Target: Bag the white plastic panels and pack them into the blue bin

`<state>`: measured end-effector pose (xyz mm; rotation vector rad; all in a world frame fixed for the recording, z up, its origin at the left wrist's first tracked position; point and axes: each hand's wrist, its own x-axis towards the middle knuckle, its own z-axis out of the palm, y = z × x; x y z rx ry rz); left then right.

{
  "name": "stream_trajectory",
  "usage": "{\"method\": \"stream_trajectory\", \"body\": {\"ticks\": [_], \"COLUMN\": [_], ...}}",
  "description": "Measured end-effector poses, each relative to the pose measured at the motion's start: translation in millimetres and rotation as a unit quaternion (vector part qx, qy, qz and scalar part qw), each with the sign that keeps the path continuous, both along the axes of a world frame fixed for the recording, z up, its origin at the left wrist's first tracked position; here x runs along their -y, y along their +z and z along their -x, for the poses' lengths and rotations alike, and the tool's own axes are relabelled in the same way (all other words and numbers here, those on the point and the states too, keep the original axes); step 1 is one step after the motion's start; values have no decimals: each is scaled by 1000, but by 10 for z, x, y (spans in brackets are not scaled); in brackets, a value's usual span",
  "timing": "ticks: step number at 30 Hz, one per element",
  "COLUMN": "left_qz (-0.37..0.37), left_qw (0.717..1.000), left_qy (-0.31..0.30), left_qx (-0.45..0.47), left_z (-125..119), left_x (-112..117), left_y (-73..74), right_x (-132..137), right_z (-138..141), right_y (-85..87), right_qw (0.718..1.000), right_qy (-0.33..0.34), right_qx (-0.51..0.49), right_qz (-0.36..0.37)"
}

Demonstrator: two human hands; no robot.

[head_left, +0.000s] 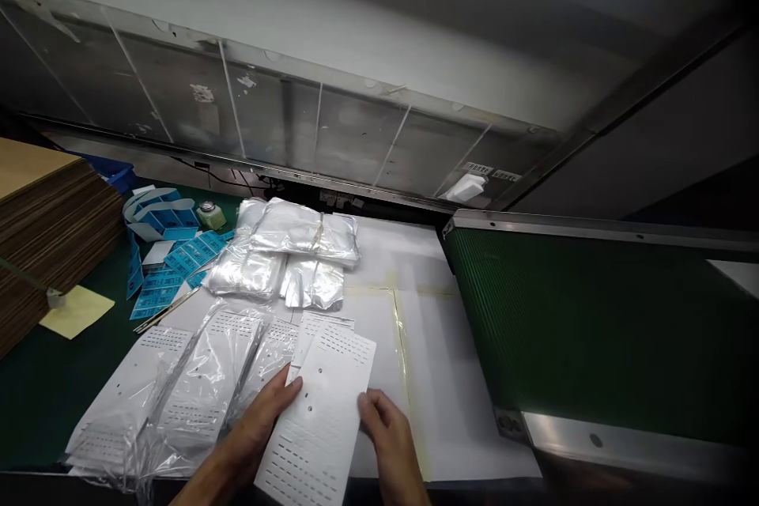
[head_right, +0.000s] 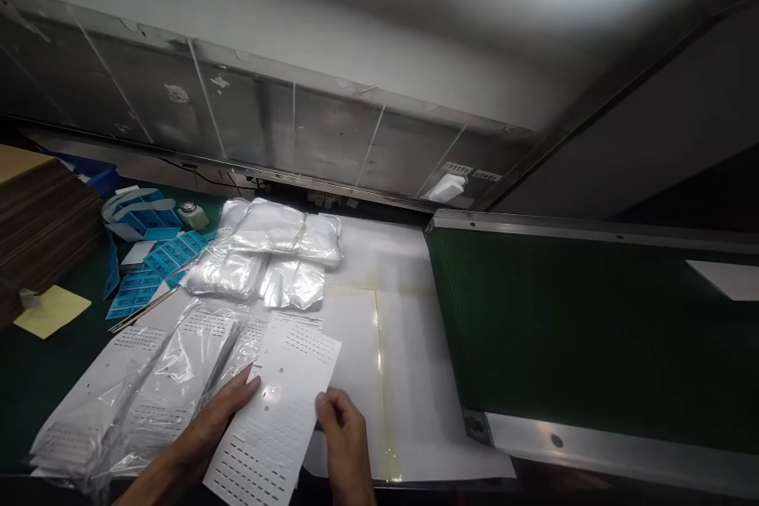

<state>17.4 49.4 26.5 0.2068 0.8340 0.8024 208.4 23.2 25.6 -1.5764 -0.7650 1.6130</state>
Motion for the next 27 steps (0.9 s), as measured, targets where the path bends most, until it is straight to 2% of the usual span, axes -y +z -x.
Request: {"method": "stream_trajectory", "body": {"ticks": [3, 6, 8, 10, 13, 17, 19, 21, 23, 25, 27], "left_qz": [37, 74, 67, 30, -27, -39, -83, -139, -180, -224, -287], "left_qw": [998, 994, 995, 999, 997, 989, 963, 917, 875, 836, 785], "left_qy": [4, -5, -10, -8, 2, 10, -29, -67, -79, -88, -121], "left_qx": [41, 77, 70, 17, -77, -146, -256, -369, -442, -493, -536], "left_z": [1, -6, -11, -17, -53, -195, -278, -337, -360, -361, -374], "left_x": [-16, -24, -14, 10, 73, 174, 180, 101, -99, -419, -812], "left_y": [77, 109, 116, 108, 36, -216, -385, -551, -698, -826, -949], "right_x": [-106, -192, -228, -230, -139, 68, 107, 74, 1, -58, -66], "right_z": [-4, -5, -2, 19, 122, 288, 259, 108, -137, -402, -614], "right_y": [74, 77, 47, 4, -74, -205, -276, -354, -459, -606, -791], "right_qw": [999, 999, 999, 999, 1000, 998, 996, 999, 992, 952, 916], "right_qy": [19, 31, 32, 26, 1, -32, -23, -3, 32, 69, 93], "right_qx": [-30, -36, -29, -17, -3, -52, -86, -42, 117, 291, 387], "right_qz": [-18, -23, -23, -20, -5, 32, 30, -1, -39, -57, -55]}}
